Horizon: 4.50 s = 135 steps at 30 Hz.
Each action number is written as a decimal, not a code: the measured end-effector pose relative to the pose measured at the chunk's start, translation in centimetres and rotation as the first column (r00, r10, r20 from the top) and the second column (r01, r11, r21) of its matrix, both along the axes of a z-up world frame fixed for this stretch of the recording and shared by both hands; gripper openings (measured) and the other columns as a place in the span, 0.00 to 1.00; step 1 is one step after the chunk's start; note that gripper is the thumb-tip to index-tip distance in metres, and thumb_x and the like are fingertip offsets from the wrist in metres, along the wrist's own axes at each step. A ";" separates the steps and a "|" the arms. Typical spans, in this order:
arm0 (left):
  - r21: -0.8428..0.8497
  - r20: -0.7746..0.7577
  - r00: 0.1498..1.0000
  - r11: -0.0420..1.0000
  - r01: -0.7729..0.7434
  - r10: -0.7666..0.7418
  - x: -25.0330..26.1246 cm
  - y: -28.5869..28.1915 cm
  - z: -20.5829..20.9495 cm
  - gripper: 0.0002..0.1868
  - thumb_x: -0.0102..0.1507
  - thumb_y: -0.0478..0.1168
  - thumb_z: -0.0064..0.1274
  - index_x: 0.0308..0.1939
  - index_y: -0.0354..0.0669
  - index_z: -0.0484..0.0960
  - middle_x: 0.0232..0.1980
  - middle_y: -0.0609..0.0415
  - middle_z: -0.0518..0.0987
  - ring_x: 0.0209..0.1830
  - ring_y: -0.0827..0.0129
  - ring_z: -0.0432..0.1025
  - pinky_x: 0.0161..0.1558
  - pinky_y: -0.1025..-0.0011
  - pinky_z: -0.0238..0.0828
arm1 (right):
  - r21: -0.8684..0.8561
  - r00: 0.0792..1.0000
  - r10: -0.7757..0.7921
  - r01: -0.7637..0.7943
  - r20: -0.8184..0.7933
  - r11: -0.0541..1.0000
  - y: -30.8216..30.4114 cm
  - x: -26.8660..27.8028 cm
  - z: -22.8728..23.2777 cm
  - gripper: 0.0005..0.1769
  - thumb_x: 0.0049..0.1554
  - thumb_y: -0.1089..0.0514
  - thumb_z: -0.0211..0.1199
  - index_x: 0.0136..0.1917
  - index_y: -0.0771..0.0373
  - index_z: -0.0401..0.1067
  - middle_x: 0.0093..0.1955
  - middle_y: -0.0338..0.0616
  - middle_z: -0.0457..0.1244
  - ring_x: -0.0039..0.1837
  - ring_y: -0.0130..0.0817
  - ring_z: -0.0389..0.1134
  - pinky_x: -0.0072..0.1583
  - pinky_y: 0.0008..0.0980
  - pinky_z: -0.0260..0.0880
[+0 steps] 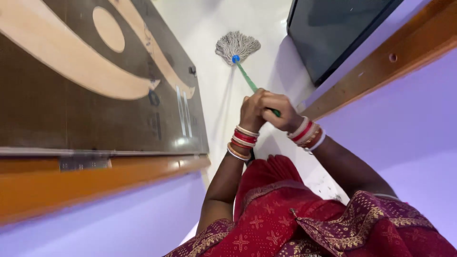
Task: The person mops the floor in a narrow space near a door and a piece of furniture using a mop with a green handle.
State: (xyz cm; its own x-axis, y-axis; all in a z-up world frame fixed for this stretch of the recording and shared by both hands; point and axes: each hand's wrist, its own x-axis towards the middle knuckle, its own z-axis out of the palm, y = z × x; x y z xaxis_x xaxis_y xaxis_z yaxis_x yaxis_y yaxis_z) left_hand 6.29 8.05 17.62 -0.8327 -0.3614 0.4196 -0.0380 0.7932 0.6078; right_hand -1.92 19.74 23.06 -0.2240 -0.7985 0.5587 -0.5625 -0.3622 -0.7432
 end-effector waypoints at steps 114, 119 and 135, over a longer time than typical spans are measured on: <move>0.033 -0.002 0.985 0.984 0.173 -0.173 -7.7 -8.6 -13.8 0.06 0.61 0.39 0.56 0.30 0.44 0.77 0.32 0.50 0.80 0.35 0.51 0.75 0.40 0.58 0.73 | -0.166 0.997 0.027 -0.014 0.073 0.986 1.4 1.3 1.8 0.14 0.63 0.58 0.45 0.39 0.66 0.64 0.34 0.46 0.59 0.39 0.42 0.60 0.53 0.46 0.67; 0.036 0.036 0.999 0.999 -0.024 0.022 -5.6 -12.2 -16.2 0.05 0.62 0.39 0.55 0.32 0.45 0.78 0.32 0.54 0.81 0.32 0.56 0.74 0.46 0.62 0.67 | -0.034 0.996 0.079 -0.081 -0.037 0.996 -2.2 2.4 -1.0 0.08 0.63 0.62 0.47 0.46 0.67 0.66 0.40 0.49 0.61 0.48 0.48 0.64 0.56 0.46 0.68; 0.242 0.012 0.953 0.924 -0.295 0.302 3.7 5.3 -11.4 0.05 0.63 0.38 0.57 0.40 0.47 0.76 0.39 0.58 0.81 0.39 0.63 0.75 0.45 0.62 0.58 | -0.059 0.878 0.151 -0.140 0.454 0.988 11.3 5.6 6.9 0.23 0.68 0.50 0.47 0.46 0.72 0.71 0.30 0.45 0.59 0.27 0.29 0.56 0.34 0.30 0.59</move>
State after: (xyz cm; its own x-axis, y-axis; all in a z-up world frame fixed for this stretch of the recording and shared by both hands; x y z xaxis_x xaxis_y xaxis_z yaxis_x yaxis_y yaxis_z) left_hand 9.96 13.40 6.21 -0.6611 -0.6834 0.3096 -0.2326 0.5790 0.7814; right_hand 3.69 31.03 29.99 -0.3405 -0.8298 0.4421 -0.1032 -0.4344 -0.8948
